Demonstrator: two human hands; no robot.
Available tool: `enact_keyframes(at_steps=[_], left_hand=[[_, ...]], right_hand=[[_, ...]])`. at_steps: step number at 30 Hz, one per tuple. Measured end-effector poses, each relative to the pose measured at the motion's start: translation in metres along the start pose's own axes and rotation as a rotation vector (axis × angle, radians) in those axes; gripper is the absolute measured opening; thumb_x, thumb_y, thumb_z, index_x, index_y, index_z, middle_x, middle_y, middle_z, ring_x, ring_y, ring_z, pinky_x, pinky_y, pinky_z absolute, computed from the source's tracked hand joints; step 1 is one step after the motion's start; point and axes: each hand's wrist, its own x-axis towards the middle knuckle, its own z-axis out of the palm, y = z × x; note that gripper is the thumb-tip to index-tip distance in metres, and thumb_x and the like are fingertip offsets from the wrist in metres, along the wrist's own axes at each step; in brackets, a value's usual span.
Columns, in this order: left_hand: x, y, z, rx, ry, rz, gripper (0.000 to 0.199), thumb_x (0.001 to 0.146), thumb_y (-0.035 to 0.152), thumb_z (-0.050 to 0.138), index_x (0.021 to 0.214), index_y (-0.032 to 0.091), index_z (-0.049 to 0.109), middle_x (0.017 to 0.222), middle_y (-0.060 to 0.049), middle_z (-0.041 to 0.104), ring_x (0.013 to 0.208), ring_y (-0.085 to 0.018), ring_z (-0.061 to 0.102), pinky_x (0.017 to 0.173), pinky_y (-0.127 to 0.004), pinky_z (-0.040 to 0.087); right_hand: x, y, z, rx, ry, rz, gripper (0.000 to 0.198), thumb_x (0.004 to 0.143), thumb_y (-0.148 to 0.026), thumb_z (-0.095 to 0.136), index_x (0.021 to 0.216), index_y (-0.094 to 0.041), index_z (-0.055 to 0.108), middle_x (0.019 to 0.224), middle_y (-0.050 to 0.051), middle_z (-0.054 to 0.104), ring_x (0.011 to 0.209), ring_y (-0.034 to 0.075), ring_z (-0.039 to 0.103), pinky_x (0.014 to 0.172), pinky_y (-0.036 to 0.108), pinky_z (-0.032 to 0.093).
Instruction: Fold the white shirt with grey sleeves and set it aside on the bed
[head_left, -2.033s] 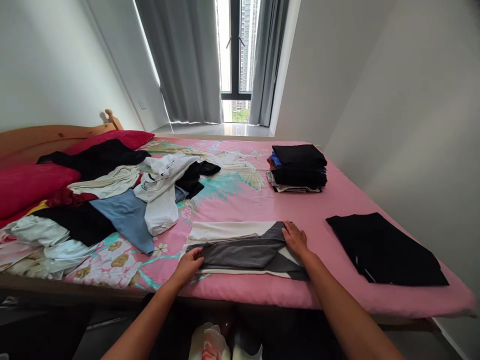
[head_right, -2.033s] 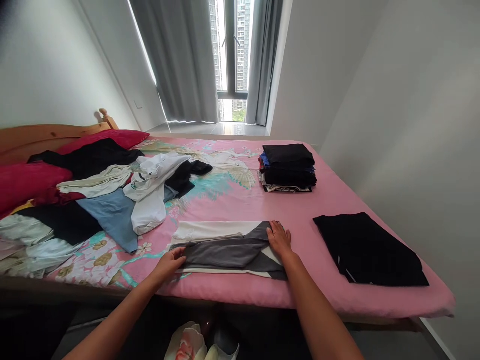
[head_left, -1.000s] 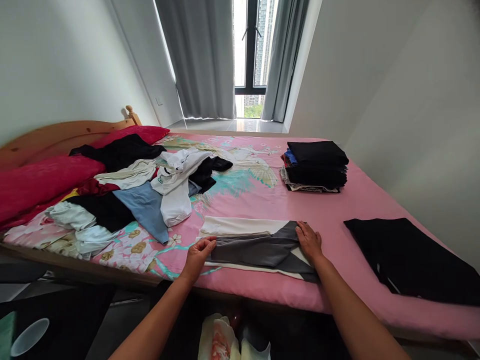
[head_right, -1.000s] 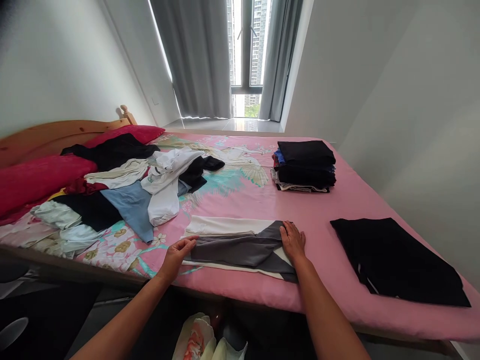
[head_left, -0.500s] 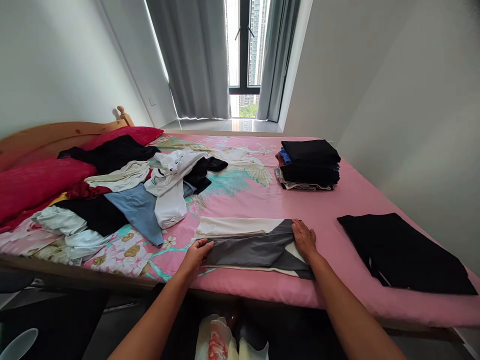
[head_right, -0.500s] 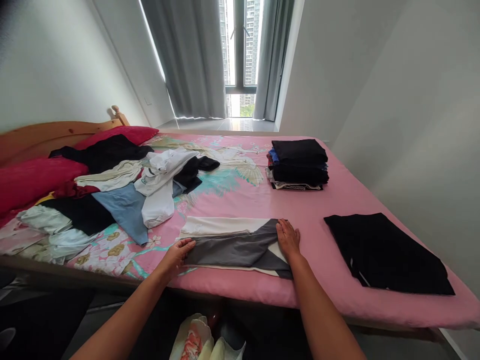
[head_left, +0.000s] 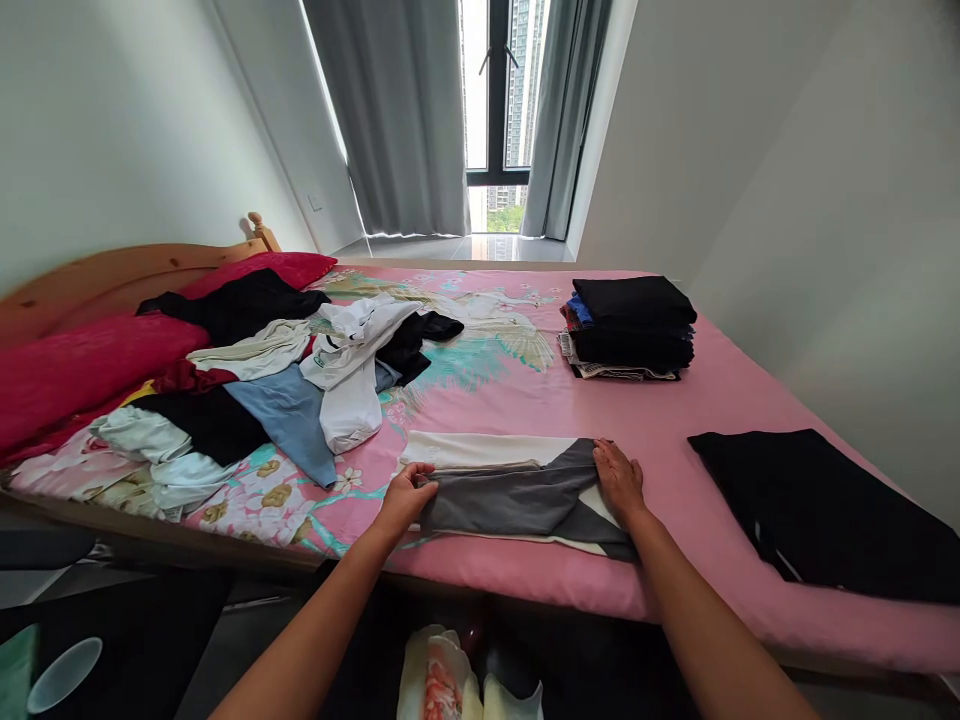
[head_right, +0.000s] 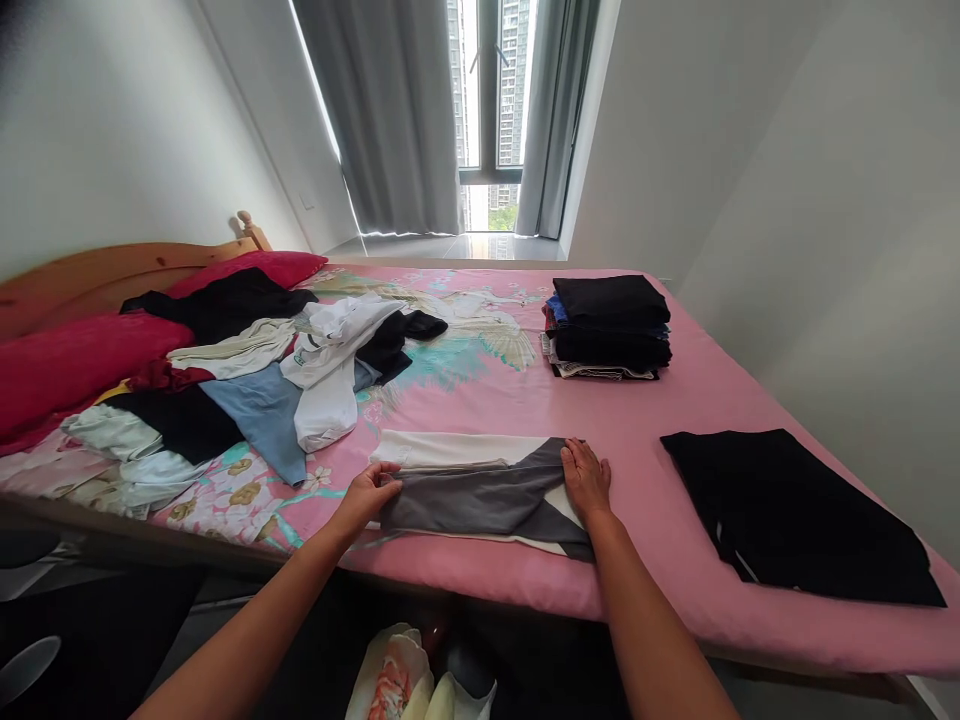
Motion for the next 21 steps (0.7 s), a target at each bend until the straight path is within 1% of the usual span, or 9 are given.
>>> enact_keyframes(at_steps=[2, 5, 8, 10, 11, 14, 17, 19, 21], left_hand=[[0.002, -0.005, -0.002, 0.04, -0.022, -0.002, 0.033, 0.051, 0.027, 0.064, 0.082, 0.015, 0.063, 0.062, 0.004, 0.055, 0.057, -0.011, 0.05, 0.054, -0.021, 0.036], [0.006, -0.012, -0.006, 0.108, -0.021, 0.016, 0.035, 0.056, 0.032, 0.064, 0.087, 0.015, 0.064, 0.064, 0.003, 0.056, 0.06, -0.012, 0.051, 0.056, -0.021, 0.036], [0.009, -0.014, -0.01, 0.197, -0.064, -0.01, 0.029, 0.054, 0.04, 0.069, 0.07, 0.016, 0.064, 0.057, 0.003, 0.055, 0.055, -0.012, 0.048, 0.051, -0.022, 0.032], [0.009, -0.014, -0.012, 0.229, -0.112, -0.03, 0.03, 0.051, 0.043, 0.072, 0.057, 0.016, 0.059, 0.052, 0.003, 0.054, 0.051, -0.011, 0.046, 0.049, -0.022, 0.029], [0.009, -0.014, -0.012, 0.23, -0.125, -0.031, 0.032, 0.052, 0.045, 0.071, 0.055, 0.016, 0.057, 0.051, 0.003, 0.053, 0.05, -0.01, 0.044, 0.048, -0.022, 0.028], [0.005, -0.014, -0.011, 0.201, -0.131, -0.03, 0.037, 0.057, 0.052, 0.066, 0.061, 0.017, 0.055, 0.053, 0.005, 0.05, 0.05, -0.009, 0.042, 0.048, -0.021, 0.028], [0.001, -0.014, -0.008, 0.181, -0.161, -0.062, 0.04, 0.054, 0.051, 0.07, 0.068, 0.016, 0.059, 0.051, 0.005, 0.05, 0.048, -0.01, 0.043, 0.046, -0.021, 0.028], [-0.002, -0.011, -0.005, 0.157, -0.182, -0.073, 0.04, 0.052, 0.05, 0.071, 0.067, 0.015, 0.06, 0.049, 0.004, 0.05, 0.047, -0.011, 0.044, 0.045, -0.021, 0.029], [-0.003, -0.004, -0.003, 0.11, -0.181, -0.049, 0.04, 0.055, 0.053, 0.068, 0.065, 0.015, 0.058, 0.053, 0.003, 0.054, 0.05, -0.012, 0.047, 0.047, -0.022, 0.033]], right_hand=[[-0.001, 0.0, 0.0, 0.003, 0.003, -0.001, 0.053, 0.093, -0.051, 0.019, 0.127, -0.026, 0.051, 0.139, 0.001, 0.043, 0.132, 0.02, 0.031, 0.111, 0.051, 0.007], [-0.001, 0.0, -0.001, 0.004, 0.008, -0.005, 0.052, 0.092, -0.051, 0.02, 0.126, -0.027, 0.051, 0.14, 0.001, 0.042, 0.132, 0.02, 0.031, 0.111, 0.052, 0.007], [-0.002, 0.001, -0.001, 0.005, 0.01, -0.011, 0.051, 0.092, -0.051, 0.021, 0.126, -0.027, 0.051, 0.14, 0.002, 0.042, 0.132, 0.02, 0.031, 0.111, 0.052, 0.007], [-0.001, 0.001, -0.001, 0.009, 0.012, -0.014, 0.051, 0.092, -0.051, 0.022, 0.126, -0.027, 0.051, 0.139, 0.002, 0.043, 0.131, 0.02, 0.032, 0.11, 0.053, 0.007], [-0.001, 0.001, -0.001, 0.011, 0.013, -0.016, 0.051, 0.092, -0.051, 0.023, 0.126, -0.027, 0.051, 0.139, 0.002, 0.043, 0.131, 0.02, 0.032, 0.11, 0.053, 0.008], [-0.001, 0.0, -0.001, 0.015, 0.021, -0.021, 0.05, 0.092, -0.051, 0.023, 0.125, -0.027, 0.052, 0.138, 0.002, 0.044, 0.131, 0.021, 0.032, 0.11, 0.054, 0.009], [-0.001, -0.001, 0.0, 0.019, 0.03, -0.027, 0.05, 0.092, -0.051, 0.023, 0.124, -0.026, 0.052, 0.138, 0.003, 0.044, 0.131, 0.021, 0.033, 0.109, 0.056, 0.01], [-0.001, -0.001, 0.0, 0.025, 0.039, -0.033, 0.051, 0.092, -0.051, 0.022, 0.123, -0.026, 0.053, 0.137, 0.003, 0.045, 0.13, 0.022, 0.034, 0.108, 0.057, 0.011], [-0.001, -0.001, 0.0, 0.035, 0.054, -0.043, 0.051, 0.092, -0.052, 0.022, 0.122, -0.026, 0.054, 0.136, 0.004, 0.047, 0.129, 0.023, 0.036, 0.107, 0.058, 0.012]])
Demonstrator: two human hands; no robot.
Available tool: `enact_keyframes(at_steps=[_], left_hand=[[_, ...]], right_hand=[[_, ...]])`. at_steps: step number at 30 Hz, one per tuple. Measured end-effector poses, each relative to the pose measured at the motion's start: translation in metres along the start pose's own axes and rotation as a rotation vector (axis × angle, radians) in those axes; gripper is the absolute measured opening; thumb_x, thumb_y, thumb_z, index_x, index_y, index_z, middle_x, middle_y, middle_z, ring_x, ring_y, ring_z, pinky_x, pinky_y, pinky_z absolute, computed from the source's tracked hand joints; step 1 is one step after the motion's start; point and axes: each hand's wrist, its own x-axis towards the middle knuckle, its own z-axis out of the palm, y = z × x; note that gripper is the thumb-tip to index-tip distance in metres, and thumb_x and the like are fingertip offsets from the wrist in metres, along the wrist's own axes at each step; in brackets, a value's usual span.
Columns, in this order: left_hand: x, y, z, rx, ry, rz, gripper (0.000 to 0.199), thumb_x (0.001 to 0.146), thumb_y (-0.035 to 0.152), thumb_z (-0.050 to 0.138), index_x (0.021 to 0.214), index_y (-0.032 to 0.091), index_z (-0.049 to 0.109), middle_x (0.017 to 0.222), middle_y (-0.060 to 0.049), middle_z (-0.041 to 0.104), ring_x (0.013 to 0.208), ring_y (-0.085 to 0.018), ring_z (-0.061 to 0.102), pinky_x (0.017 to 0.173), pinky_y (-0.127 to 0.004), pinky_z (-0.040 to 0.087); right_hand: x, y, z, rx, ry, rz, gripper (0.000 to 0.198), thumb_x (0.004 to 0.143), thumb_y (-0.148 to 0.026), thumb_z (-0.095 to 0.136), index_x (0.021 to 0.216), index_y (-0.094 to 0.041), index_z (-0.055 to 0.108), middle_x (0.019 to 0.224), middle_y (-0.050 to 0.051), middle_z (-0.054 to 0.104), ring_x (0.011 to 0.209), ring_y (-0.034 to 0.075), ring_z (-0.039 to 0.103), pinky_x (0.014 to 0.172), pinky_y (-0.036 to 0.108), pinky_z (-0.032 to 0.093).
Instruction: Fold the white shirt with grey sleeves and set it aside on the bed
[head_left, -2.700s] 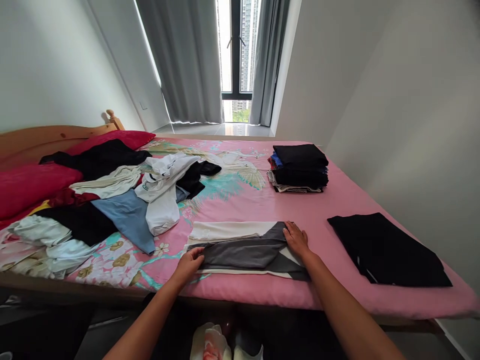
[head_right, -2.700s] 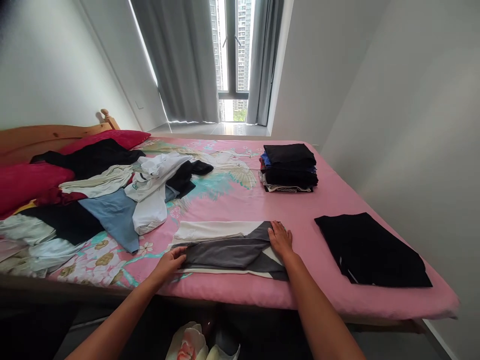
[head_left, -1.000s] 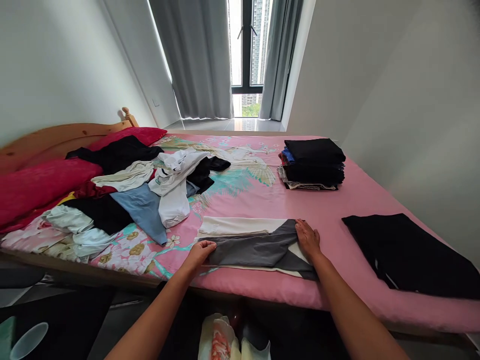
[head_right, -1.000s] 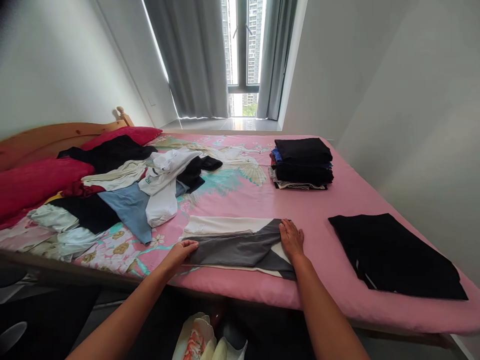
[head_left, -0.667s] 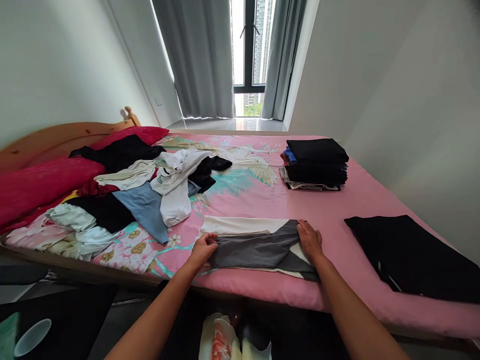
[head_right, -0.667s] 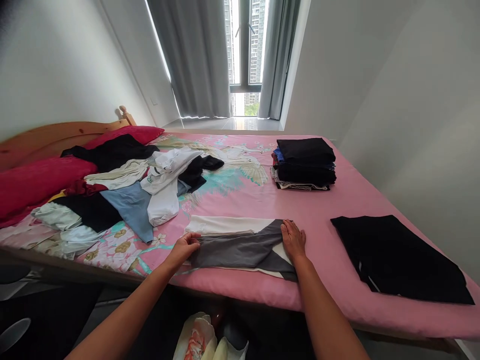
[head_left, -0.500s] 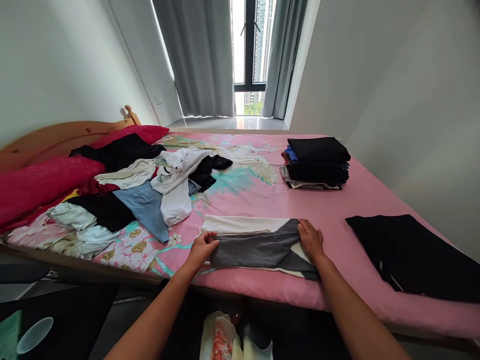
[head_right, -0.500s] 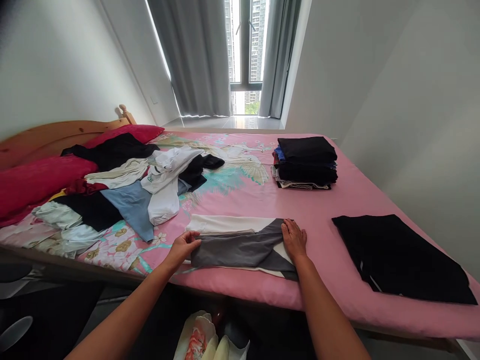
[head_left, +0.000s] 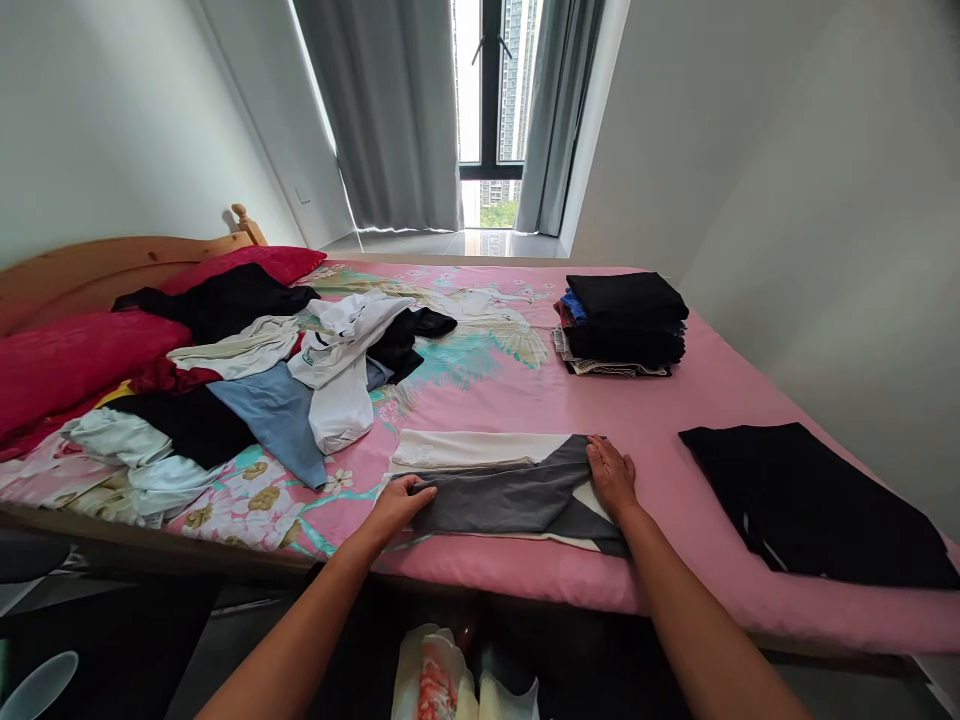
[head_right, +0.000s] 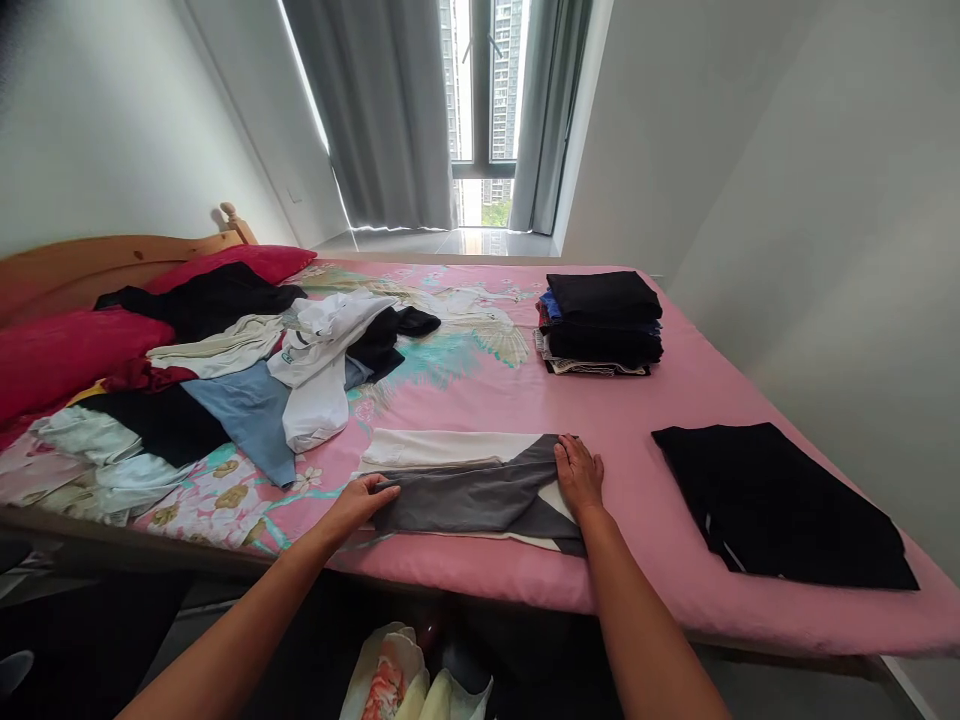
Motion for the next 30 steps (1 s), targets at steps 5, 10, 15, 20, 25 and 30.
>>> enact_keyframes(at_steps=[5, 10, 15, 20, 25, 30], left_hand=[[0.006, 0.024, -0.004, -0.092, 0.086, 0.127, 0.04, 0.065, 0.055, 0.061, 0.077, 0.017, 0.058, 0.067, 0.003, 0.058, 0.063, -0.012, 0.052, 0.058, -0.021, 0.04], [0.026, 0.009, -0.017, -0.042, 0.171, 0.105, 0.039, 0.063, 0.052, 0.064, 0.076, 0.016, 0.061, 0.065, 0.001, 0.059, 0.062, -0.014, 0.053, 0.055, -0.022, 0.038], [0.038, -0.013, -0.023, 0.008, 0.15, 0.06, 0.038, 0.056, 0.048, 0.066, 0.073, 0.015, 0.064, 0.069, -0.001, 0.063, 0.067, -0.016, 0.056, 0.057, -0.023, 0.04], [0.04, -0.013, -0.034, 0.014, 0.091, -0.026, 0.04, 0.058, 0.049, 0.063, 0.081, 0.016, 0.061, 0.065, 0.002, 0.058, 0.056, -0.013, 0.052, 0.047, -0.021, 0.036], [0.041, -0.009, -0.043, 0.029, 0.008, -0.092, 0.041, 0.058, 0.049, 0.065, 0.081, 0.015, 0.062, 0.062, 0.002, 0.057, 0.051, -0.012, 0.05, 0.044, -0.02, 0.033], [0.042, -0.007, -0.04, 0.049, 0.005, -0.057, 0.034, 0.054, 0.046, 0.069, 0.063, 0.015, 0.057, 0.051, 0.005, 0.049, 0.046, -0.009, 0.043, 0.043, -0.02, 0.027]], right_hand=[[-0.002, 0.0, -0.004, 0.05, 0.098, -0.05, 0.056, 0.091, -0.054, 0.024, 0.126, -0.019, 0.05, 0.134, 0.009, 0.048, 0.127, 0.023, 0.038, 0.109, 0.054, 0.018], [-0.002, 0.0, -0.008, 0.094, 0.215, -0.139, 0.06, 0.09, -0.055, 0.027, 0.127, -0.013, 0.049, 0.134, 0.012, 0.047, 0.127, 0.021, 0.037, 0.109, 0.042, 0.027], [-0.003, 0.0, -0.008, 0.097, 0.241, -0.172, 0.055, 0.09, -0.053, 0.032, 0.123, -0.014, 0.052, 0.128, 0.012, 0.051, 0.122, 0.023, 0.043, 0.106, 0.044, 0.031], [-0.005, 0.001, -0.007, 0.109, 0.246, -0.177, 0.054, 0.09, -0.052, 0.034, 0.123, -0.014, 0.052, 0.127, 0.014, 0.051, 0.12, 0.024, 0.044, 0.105, 0.045, 0.032], [-0.008, 0.001, -0.006, 0.107, 0.287, -0.159, 0.06, 0.088, -0.055, 0.035, 0.126, -0.011, 0.048, 0.132, 0.018, 0.045, 0.126, 0.027, 0.037, 0.107, 0.048, 0.028], [-0.01, 0.0, -0.005, 0.097, 0.332, -0.156, 0.061, 0.088, -0.055, 0.035, 0.128, -0.011, 0.046, 0.132, 0.018, 0.044, 0.127, 0.027, 0.035, 0.107, 0.048, 0.027]])
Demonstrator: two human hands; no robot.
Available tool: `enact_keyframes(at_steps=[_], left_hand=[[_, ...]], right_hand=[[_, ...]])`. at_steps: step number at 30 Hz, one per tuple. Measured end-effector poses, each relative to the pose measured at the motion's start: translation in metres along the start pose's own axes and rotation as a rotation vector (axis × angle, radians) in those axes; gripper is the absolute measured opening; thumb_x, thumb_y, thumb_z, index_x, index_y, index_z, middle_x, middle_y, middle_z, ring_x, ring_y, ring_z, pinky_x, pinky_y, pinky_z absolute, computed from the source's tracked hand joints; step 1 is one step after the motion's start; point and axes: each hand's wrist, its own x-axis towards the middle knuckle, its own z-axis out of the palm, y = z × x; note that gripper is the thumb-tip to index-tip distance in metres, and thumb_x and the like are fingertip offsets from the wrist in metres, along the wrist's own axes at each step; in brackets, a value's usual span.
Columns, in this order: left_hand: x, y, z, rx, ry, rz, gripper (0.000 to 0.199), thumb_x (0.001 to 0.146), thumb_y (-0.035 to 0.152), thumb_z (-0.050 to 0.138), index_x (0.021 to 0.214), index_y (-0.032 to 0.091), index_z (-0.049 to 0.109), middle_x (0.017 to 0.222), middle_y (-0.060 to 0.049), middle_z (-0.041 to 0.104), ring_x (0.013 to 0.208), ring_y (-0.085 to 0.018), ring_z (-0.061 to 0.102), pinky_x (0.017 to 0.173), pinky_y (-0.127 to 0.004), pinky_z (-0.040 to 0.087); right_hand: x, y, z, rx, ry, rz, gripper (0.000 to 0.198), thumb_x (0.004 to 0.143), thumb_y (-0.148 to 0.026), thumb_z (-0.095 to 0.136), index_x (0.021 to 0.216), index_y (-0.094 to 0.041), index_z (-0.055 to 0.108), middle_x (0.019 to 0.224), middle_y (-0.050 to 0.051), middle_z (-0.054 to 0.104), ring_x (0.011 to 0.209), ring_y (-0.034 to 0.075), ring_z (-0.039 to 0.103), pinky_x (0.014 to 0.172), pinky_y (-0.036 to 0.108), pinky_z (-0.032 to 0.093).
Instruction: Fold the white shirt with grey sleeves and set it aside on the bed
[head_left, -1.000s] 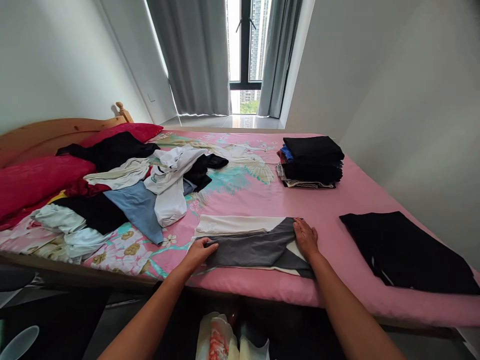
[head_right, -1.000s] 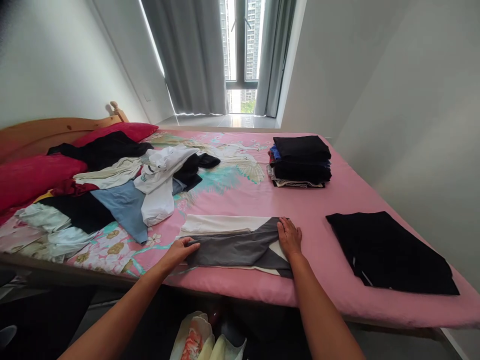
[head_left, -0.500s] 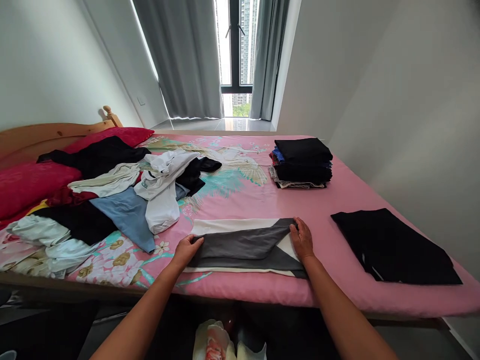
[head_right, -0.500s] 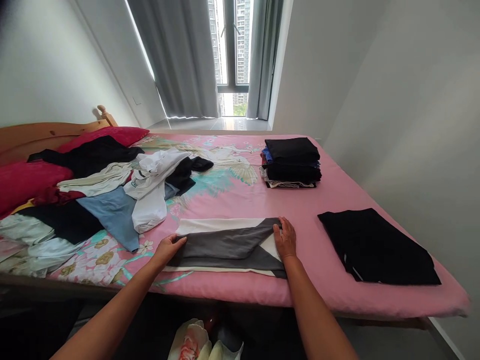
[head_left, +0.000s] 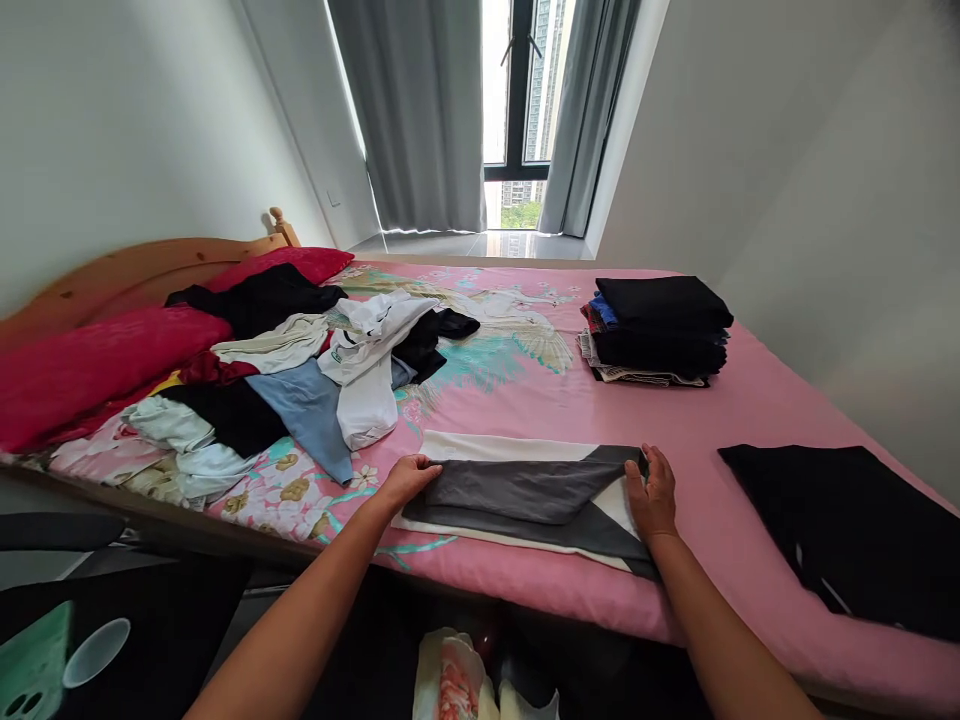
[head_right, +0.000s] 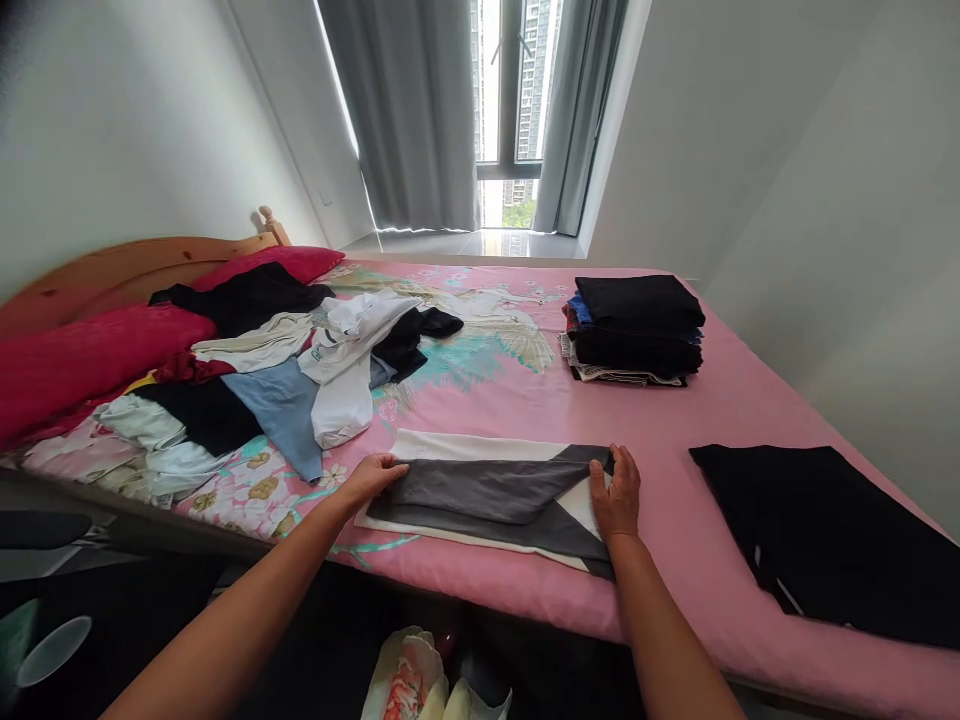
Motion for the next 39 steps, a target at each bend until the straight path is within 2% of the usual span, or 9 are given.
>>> enact_keyframes(at_steps=[11, 17, 20, 26, 28, 30, 33, 36, 39], left_hand=[[0.017, -0.002, -0.007, 0.088, 0.101, 0.174, 0.035, 0.062, 0.051, 0.059, 0.068, 0.016, 0.062, 0.063, 0.0, 0.061, 0.059, -0.015, 0.054, 0.055, -0.024, 0.037], [0.02, -0.007, -0.005, 0.285, 0.324, 0.249, 0.027, 0.069, 0.035, 0.059, 0.088, 0.017, 0.065, 0.079, -0.006, 0.064, 0.082, -0.025, 0.058, 0.076, -0.034, 0.042], [0.007, -0.004, 0.01, 0.355, 0.363, 0.378, 0.028, 0.073, 0.027, 0.056, 0.099, 0.017, 0.063, 0.1, -0.011, 0.062, 0.103, -0.028, 0.052, 0.094, -0.04, 0.036], [-0.048, 0.009, 0.076, 0.366, 0.097, 0.666, 0.017, 0.079, 0.025, 0.054, 0.089, 0.023, 0.068, 0.099, -0.008, 0.063, 0.1, -0.024, 0.054, 0.094, -0.038, 0.038], [-0.067, 0.014, 0.106, 0.176, -0.042, 0.564, 0.011, 0.077, 0.029, 0.059, 0.08, 0.023, 0.068, 0.089, -0.007, 0.063, 0.091, -0.023, 0.055, 0.087, -0.035, 0.041], [-0.082, 0.018, 0.136, -0.157, -0.19, 0.241, 0.013, 0.071, 0.033, 0.066, 0.077, 0.022, 0.065, 0.073, -0.004, 0.06, 0.072, -0.018, 0.055, 0.067, -0.028, 0.043], [-0.096, 0.026, 0.176, -0.542, -0.34, -0.216, 0.04, 0.066, 0.042, 0.069, 0.096, 0.018, 0.058, 0.058, 0.002, 0.053, 0.042, -0.011, 0.044, 0.04, -0.022, 0.027], [-0.098, 0.035, 0.2, -0.694, -0.335, -0.33, 0.06, 0.066, 0.049, 0.066, 0.112, 0.019, 0.045, 0.058, 0.005, 0.052, 0.036, -0.008, 0.04, 0.035, -0.019, 0.019], [-0.093, 0.045, 0.21, -0.835, -0.245, -0.348, 0.06, 0.063, 0.048, 0.07, 0.108, 0.022, 0.041, 0.058, 0.007, 0.051, 0.037, -0.006, 0.041, 0.035, -0.017, 0.02]], right_hand=[[0.001, -0.004, -0.001, 0.025, -0.043, 0.047, 0.061, 0.087, -0.055, 0.035, 0.127, -0.011, 0.046, 0.128, 0.017, 0.048, 0.12, 0.029, 0.042, 0.103, 0.047, 0.032], [0.002, -0.003, -0.001, 0.007, -0.044, 0.053, 0.058, 0.087, -0.054, 0.036, 0.127, -0.012, 0.046, 0.126, 0.016, 0.049, 0.118, 0.027, 0.044, 0.102, 0.045, 0.034], [0.003, -0.004, 0.0, 0.001, -0.041, 0.045, 0.055, 0.088, -0.051, 0.037, 0.127, -0.013, 0.046, 0.127, 0.015, 0.049, 0.119, 0.026, 0.043, 0.104, 0.044, 0.033], [0.008, -0.012, -0.008, -0.004, -0.005, 0.013, 0.047, 0.084, -0.041, 0.038, 0.12, -0.013, 0.049, 0.126, 0.014, 0.048, 0.12, 0.024, 0.04, 0.106, 0.043, 0.03], [0.012, -0.017, -0.015, -0.012, -0.034, 0.0, 0.041, 0.082, -0.037, 0.038, 0.114, -0.015, 0.053, 0.122, 0.012, 0.051, 0.119, 0.024, 0.041, 0.105, 0.044, 0.03], [0.017, -0.022, -0.022, -0.025, -0.101, 0.003, 0.036, 0.08, -0.035, 0.039, 0.107, -0.018, 0.056, 0.113, 0.01, 0.056, 0.112, 0.024, 0.046, 0.101, 0.044, 0.033], [0.027, -0.028, -0.028, -0.041, -0.272, 0.058, 0.033, 0.082, -0.036, 0.04, 0.106, -0.021, 0.058, 0.087, 0.005, 0.061, 0.084, 0.021, 0.056, 0.081, 0.036, 0.045], [0.039, -0.032, -0.027, -0.055, -0.453, 0.119, 0.031, 0.084, -0.036, 0.043, 0.107, -0.024, 0.058, 0.074, 0.0, 0.059, 0.067, 0.017, 0.056, 0.067, 0.029, 0.044], [0.053, -0.033, -0.023, -0.07, -0.574, 0.161, 0.028, 0.081, -0.032, 0.047, 0.104, -0.023, 0.06, 0.081, 0.001, 0.062, 0.074, 0.016, 0.057, 0.07, 0.027, 0.042]])
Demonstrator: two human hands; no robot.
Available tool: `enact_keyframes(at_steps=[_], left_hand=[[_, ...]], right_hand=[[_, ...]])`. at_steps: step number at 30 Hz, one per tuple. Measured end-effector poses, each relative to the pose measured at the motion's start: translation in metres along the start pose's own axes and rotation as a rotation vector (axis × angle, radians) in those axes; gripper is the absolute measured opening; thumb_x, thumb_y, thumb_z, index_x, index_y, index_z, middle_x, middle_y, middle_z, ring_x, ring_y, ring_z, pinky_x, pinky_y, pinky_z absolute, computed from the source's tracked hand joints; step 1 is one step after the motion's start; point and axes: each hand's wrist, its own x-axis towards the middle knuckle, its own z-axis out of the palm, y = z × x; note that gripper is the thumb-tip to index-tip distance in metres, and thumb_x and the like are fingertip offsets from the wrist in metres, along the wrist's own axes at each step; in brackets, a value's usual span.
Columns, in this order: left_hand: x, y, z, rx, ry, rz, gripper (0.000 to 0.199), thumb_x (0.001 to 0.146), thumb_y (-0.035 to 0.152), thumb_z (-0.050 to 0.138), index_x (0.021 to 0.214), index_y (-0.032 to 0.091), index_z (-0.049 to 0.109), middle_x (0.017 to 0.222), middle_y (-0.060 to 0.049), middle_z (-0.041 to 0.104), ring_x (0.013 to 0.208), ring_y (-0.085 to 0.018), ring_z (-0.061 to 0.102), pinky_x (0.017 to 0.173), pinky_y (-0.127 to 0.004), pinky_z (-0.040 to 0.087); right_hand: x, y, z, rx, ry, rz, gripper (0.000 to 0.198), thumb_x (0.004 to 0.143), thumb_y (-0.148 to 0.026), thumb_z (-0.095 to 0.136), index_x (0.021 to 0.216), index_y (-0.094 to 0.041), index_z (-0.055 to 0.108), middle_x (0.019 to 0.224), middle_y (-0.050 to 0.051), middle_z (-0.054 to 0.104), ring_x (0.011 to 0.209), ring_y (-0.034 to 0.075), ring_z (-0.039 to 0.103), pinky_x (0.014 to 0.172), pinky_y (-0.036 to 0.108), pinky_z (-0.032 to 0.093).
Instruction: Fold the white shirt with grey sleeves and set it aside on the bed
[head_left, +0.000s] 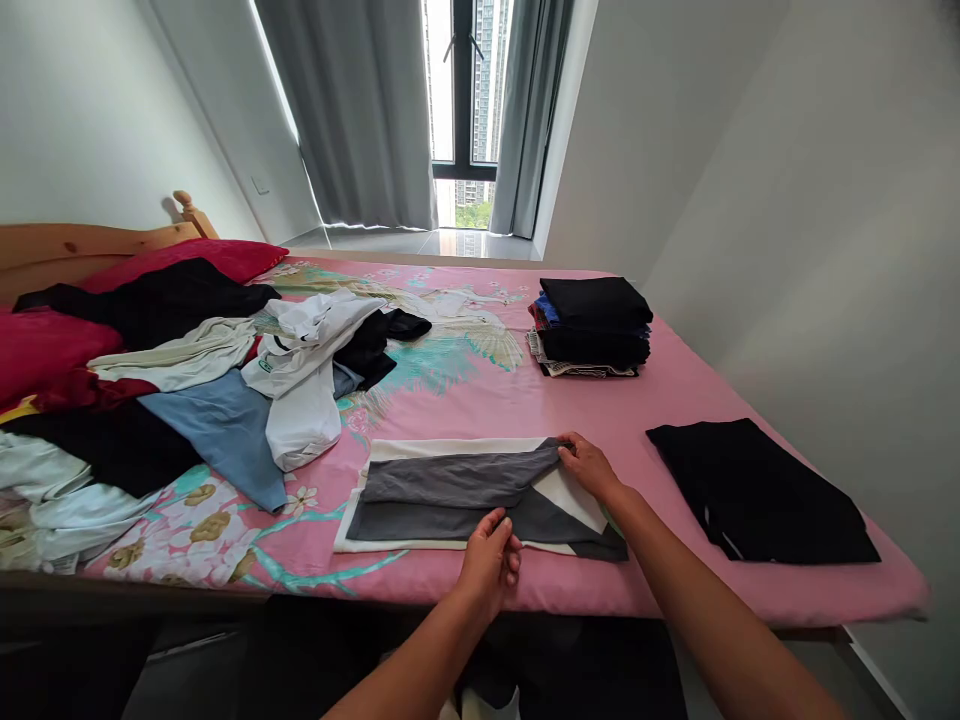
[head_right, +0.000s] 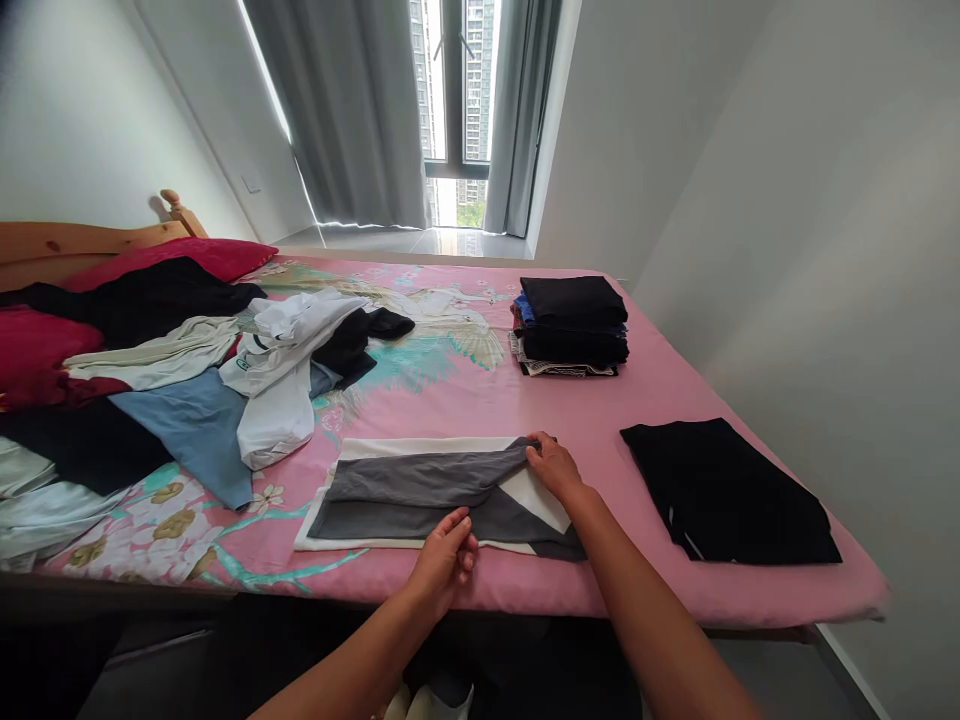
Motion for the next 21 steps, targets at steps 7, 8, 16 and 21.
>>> enact_keyframes(at_steps=[7, 8, 16, 21], left_hand=[[0.015, 0.0, 0.019, -0.143, 0.056, 0.017, 0.055, 0.052, 0.048, 0.077, 0.08, 0.023, 0.036, 0.057, 0.009, 0.049, 0.037, -0.004, 0.04, 0.034, -0.014, 0.02], [0.017, -0.001, 0.021, -0.145, 0.061, 0.025, 0.056, 0.052, 0.048, 0.077, 0.079, 0.023, 0.035, 0.057, 0.009, 0.049, 0.036, -0.003, 0.039, 0.034, -0.014, 0.02], [0.034, 0.0, 0.028, 0.0, 0.12, 0.112, 0.045, 0.06, 0.049, 0.072, 0.077, 0.022, 0.04, 0.055, 0.008, 0.051, 0.03, -0.004, 0.04, 0.029, -0.016, 0.02], [0.034, 0.001, 0.014, 0.177, 0.122, 0.109, 0.036, 0.066, 0.044, 0.068, 0.076, 0.02, 0.043, 0.05, 0.006, 0.053, 0.024, -0.008, 0.041, 0.025, -0.017, 0.021]], right_hand=[[0.015, -0.005, -0.004, 0.043, -0.249, 0.163, 0.026, 0.079, -0.024, 0.043, 0.1, -0.02, 0.057, 0.059, -0.002, 0.06, 0.045, 0.012, 0.052, 0.046, 0.022, 0.037], [0.016, -0.007, -0.004, 0.054, -0.281, 0.185, 0.026, 0.079, -0.024, 0.042, 0.1, -0.02, 0.056, 0.057, -0.002, 0.059, 0.041, 0.012, 0.051, 0.043, 0.021, 0.035], [0.023, -0.013, -0.005, 0.029, -0.373, 0.285, 0.012, 0.079, -0.027, 0.044, 0.083, -0.019, 0.051, 0.055, -0.001, 0.06, 0.037, 0.012, 0.05, 0.039, 0.019, 0.033], [0.024, -0.012, -0.004, -0.05, -0.318, 0.262, 0.011, 0.078, -0.027, 0.045, 0.079, -0.019, 0.053, 0.058, -0.001, 0.062, 0.041, 0.011, 0.052, 0.044, 0.021, 0.037]])
